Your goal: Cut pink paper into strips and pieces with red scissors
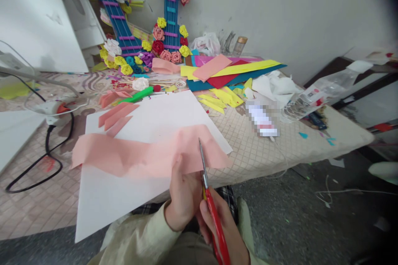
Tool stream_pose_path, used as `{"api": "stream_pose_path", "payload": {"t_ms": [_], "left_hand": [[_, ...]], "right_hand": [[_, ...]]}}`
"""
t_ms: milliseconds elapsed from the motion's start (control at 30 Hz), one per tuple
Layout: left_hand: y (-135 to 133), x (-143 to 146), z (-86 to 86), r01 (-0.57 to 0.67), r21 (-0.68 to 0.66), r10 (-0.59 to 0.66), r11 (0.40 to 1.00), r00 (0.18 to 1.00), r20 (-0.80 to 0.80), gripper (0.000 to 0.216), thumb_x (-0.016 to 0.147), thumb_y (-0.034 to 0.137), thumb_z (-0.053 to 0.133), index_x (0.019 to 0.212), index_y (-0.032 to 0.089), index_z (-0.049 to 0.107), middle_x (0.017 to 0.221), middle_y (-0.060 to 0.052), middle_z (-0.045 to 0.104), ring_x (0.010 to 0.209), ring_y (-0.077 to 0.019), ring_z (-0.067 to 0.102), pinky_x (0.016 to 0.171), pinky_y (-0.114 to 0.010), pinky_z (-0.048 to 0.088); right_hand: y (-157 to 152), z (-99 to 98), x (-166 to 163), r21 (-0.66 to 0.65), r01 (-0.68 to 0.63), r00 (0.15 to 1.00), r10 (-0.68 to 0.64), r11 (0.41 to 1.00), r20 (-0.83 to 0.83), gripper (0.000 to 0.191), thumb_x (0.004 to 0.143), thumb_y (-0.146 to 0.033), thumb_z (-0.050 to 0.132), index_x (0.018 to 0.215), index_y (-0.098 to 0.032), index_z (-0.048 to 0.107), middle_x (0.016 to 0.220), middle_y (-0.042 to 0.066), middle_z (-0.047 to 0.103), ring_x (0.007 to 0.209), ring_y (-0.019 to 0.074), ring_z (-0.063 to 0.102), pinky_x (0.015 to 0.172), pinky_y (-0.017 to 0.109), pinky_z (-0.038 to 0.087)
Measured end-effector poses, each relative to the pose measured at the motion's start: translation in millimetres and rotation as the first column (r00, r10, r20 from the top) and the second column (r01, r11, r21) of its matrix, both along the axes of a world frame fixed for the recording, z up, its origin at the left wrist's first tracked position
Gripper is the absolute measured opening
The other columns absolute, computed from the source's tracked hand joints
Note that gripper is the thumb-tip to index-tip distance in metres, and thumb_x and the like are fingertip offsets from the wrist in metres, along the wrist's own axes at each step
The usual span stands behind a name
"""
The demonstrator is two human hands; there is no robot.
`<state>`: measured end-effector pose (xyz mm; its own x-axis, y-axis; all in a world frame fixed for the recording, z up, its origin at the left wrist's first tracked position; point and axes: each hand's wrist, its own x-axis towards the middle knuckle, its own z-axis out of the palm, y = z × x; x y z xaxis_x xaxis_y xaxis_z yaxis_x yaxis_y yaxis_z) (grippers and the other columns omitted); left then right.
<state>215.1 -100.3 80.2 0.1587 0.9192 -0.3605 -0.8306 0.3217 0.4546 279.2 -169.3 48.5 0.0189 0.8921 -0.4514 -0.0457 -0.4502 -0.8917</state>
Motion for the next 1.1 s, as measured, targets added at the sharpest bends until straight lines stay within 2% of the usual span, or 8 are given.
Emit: {"api": "stream_pose_path", "payload": {"t_ms": [167,300,433,600,700,833,1100], "left_hand": [[0,0,0.8,-0.022,0.002,0.022,1.0,1.0,0.007,0.046,0.076,0.049,0.047,0.102,0.016,0.064,0.108,-0.01,0.065,0.116,-0.036,0.046,0.095,-0.043,0.039],[1,1,1.4,-0.028,-0.001,0.028,1.0,0.999,0.016,0.046,0.076,0.05,0.046,0.103,0.016,0.063,0.106,-0.01,0.066,0.115,-0.0363,0.047,0.094,-0.045,0.039],[0,0,3.3,0.029,0.005,-0.029,1.0,0.999,0.017,0.05,0.073,0.054,0.049,0.101,0.016,0.064,0.1,-0.012,0.067,0.114,-0.0382,0.048,0.094,-0.047,0.039],[0,-2,2.8,0.074,0.008,-0.074,0.997,0.997,0.03,0.052,0.073,0.055,0.047,0.103,0.015,0.063,0.099,-0.013,0.067,0.112,-0.0375,0.049,0.094,-0.046,0.038],[0,-3,0.9,0.081,0.018,-0.082,0.997,0.996,0.038,0.054,0.075,0.053,0.045,0.108,0.014,0.06,0.101,-0.012,0.067,0.11,-0.0361,0.051,0.094,-0.045,0.038],[0,-3,-0.3,0.084,0.035,-0.085,0.996,0.996,0.037,0.053,0.079,0.05,0.04,0.113,0.012,0.057,0.1,-0.012,0.067,0.109,-0.035,0.052,0.094,-0.045,0.037],[0,-4,0.5,0.08,0.074,-0.08,0.994,0.997,0.001,0.055,0.08,0.051,0.039,0.114,0.012,0.056,0.1,-0.012,0.067,0.11,-0.036,0.051,0.093,-0.045,0.037]], "right_hand": [[1,8.4,-2,-0.106,0.005,0.998,-0.011,0.994,-0.058,0.048,0.065,-0.067,0.055,0.071,-0.02,0.044,0.043,-0.011,0.028,0.037,0.0049,0.026,0.036,0.018,0.022],[2,9.0,-2,-0.093,0.016,0.997,-0.022,0.996,-0.068,0.048,0.065,-0.067,0.055,0.071,-0.021,0.044,0.042,-0.011,0.029,0.035,0.0047,0.026,0.034,0.018,0.021],[1,2.9,0,-0.064,-0.002,0.996,-0.004,0.998,-0.086,0.046,0.068,-0.065,0.053,0.069,-0.021,0.042,0.043,-0.011,0.028,0.036,0.0047,0.027,0.034,0.018,0.021],[-1,-9.5,3,0.018,-0.061,0.991,0.062,0.998,-0.115,0.037,0.075,-0.054,0.055,0.07,-0.021,0.039,0.048,-0.01,0.031,0.036,0.0032,0.027,0.032,0.016,0.019],[-1,-12.0,3,0.006,-0.078,0.985,0.078,0.997,-0.155,0.037,0.076,-0.052,0.055,0.069,-0.021,0.036,0.047,-0.011,0.031,0.035,0.0025,0.026,0.032,0.015,0.019],[1,-9.9,2,-0.013,-0.079,0.981,0.075,0.997,-0.176,0.042,0.074,-0.059,0.052,0.068,-0.021,0.034,0.044,-0.012,0.029,0.033,0.0023,0.026,0.03,0.014,0.019],[2,-6.2,2,-0.066,-0.099,0.98,0.086,0.993,-0.18,0.044,0.07,-0.06,0.055,0.069,-0.021,0.036,0.041,-0.012,0.034,0.031,0.0022,0.027,0.029,0.014,0.019]]}}
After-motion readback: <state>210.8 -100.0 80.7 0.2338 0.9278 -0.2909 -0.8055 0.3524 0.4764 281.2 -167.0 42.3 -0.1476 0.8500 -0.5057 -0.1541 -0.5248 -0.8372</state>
